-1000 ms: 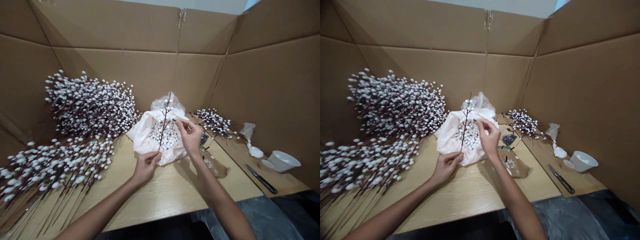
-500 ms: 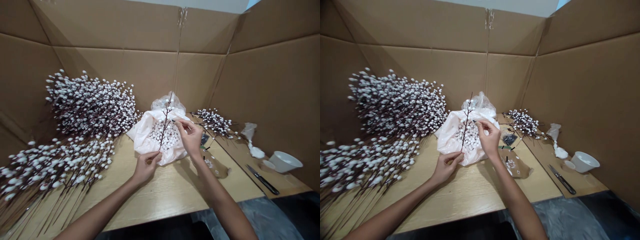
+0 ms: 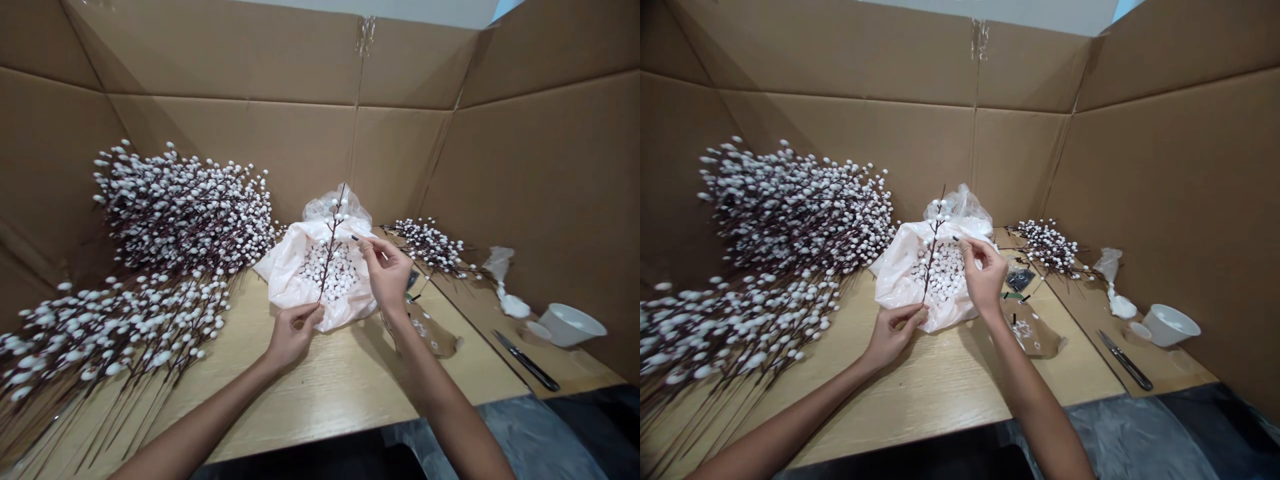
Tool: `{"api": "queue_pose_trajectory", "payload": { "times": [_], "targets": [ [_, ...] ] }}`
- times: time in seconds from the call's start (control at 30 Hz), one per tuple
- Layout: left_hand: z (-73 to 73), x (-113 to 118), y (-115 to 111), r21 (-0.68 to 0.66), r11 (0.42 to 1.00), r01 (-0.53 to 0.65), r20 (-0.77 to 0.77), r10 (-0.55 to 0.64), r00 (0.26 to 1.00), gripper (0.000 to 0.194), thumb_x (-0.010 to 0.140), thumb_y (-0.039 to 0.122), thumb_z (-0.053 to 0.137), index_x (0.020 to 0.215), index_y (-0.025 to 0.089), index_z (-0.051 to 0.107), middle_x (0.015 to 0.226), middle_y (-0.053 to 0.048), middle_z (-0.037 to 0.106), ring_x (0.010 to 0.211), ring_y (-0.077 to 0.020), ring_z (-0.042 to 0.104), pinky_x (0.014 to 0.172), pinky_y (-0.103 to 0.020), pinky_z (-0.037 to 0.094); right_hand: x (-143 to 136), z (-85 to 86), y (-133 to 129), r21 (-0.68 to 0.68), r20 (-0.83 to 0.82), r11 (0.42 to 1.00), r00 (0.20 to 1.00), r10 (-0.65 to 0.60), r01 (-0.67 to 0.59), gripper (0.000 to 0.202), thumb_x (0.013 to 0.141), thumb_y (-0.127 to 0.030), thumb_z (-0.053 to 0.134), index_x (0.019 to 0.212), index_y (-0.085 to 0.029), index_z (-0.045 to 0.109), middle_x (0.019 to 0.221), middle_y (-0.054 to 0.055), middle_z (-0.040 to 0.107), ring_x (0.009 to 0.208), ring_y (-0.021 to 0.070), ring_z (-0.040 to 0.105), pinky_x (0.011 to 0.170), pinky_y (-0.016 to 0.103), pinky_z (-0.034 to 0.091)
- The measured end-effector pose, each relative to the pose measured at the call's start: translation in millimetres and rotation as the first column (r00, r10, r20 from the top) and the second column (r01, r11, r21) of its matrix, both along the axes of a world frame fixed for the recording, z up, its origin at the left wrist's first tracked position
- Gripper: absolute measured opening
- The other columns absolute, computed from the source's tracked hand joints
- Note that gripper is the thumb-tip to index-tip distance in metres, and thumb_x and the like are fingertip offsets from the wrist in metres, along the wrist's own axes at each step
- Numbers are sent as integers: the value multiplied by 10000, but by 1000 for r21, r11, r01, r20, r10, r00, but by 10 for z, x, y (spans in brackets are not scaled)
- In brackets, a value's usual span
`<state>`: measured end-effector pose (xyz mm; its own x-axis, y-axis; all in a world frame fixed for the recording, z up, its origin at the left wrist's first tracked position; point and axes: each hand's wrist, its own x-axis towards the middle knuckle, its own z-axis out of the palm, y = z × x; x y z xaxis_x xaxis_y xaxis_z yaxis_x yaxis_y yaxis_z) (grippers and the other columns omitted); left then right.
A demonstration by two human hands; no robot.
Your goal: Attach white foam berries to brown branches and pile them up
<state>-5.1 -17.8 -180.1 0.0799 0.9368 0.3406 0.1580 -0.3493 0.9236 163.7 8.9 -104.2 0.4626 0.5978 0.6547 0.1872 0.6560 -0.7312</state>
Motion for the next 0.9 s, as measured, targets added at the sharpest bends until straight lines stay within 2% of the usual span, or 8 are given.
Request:
{"api": "queue_pose_trajectory", "payload": {
  "times": [0.17,0.3,0.43,0.53,0.67,0.9],
  "targets": [
    [58,13,-22,-18,1000,18,34,-18,999,220,689,303,670,816,151,765,874,-73,747,768,-246,715,694,-330,598,19,28,-13,-3,-16,1000,999,-29,29,171,744,-321,671,763,-151,670,720,41,677,650,138,598,598,268,503],
    [40,3,-7,-4,1000,6,9,-6,1000,229,699,295,651,826,143,764,885,-80,745,794,-248,714,704,-326,595,37,75,-36,76,-49,991,993,-105,109,145,758,-302,660,775,-158,651,749,44,671,680,147,622,620,281,528],
    [1,-10,8,25,1000,-7,-43,8,999,221,705,283,652,833,141,763,874,-92,747,795,-243,714,681,-301,590,73,138,-87,200,-60,945,966,-253,260,85,801,-258,617,808,-174,634,766,42,654,713,155,632,653,298,537],
    [-9,-12,7,39,999,-2,-60,4,998,205,713,283,662,823,145,765,854,-93,750,768,-237,714,664,-291,587,91,164,-128,297,-73,902,949,-306,314,44,802,-224,616,816,-190,639,776,40,633,730,157,621,650,302,528],
    [-5,-9,0,72,997,5,-72,0,997,167,709,270,677,792,156,768,827,-89,753,755,-237,714,670,-297,585,84,154,-161,337,-12,882,938,-346,329,58,816,-235,601,845,-211,645,805,44,625,773,177,618,679,331,529],
    [-5,-4,-2,96,995,21,-100,-11,995,165,717,270,685,783,144,769,799,-97,754,718,-229,711,628,-273,573,72,111,-177,343,80,901,947,-311,267,80,816,-211,616,876,-242,659,812,31,638,808,191,611,758,375,509]
  ]
}}
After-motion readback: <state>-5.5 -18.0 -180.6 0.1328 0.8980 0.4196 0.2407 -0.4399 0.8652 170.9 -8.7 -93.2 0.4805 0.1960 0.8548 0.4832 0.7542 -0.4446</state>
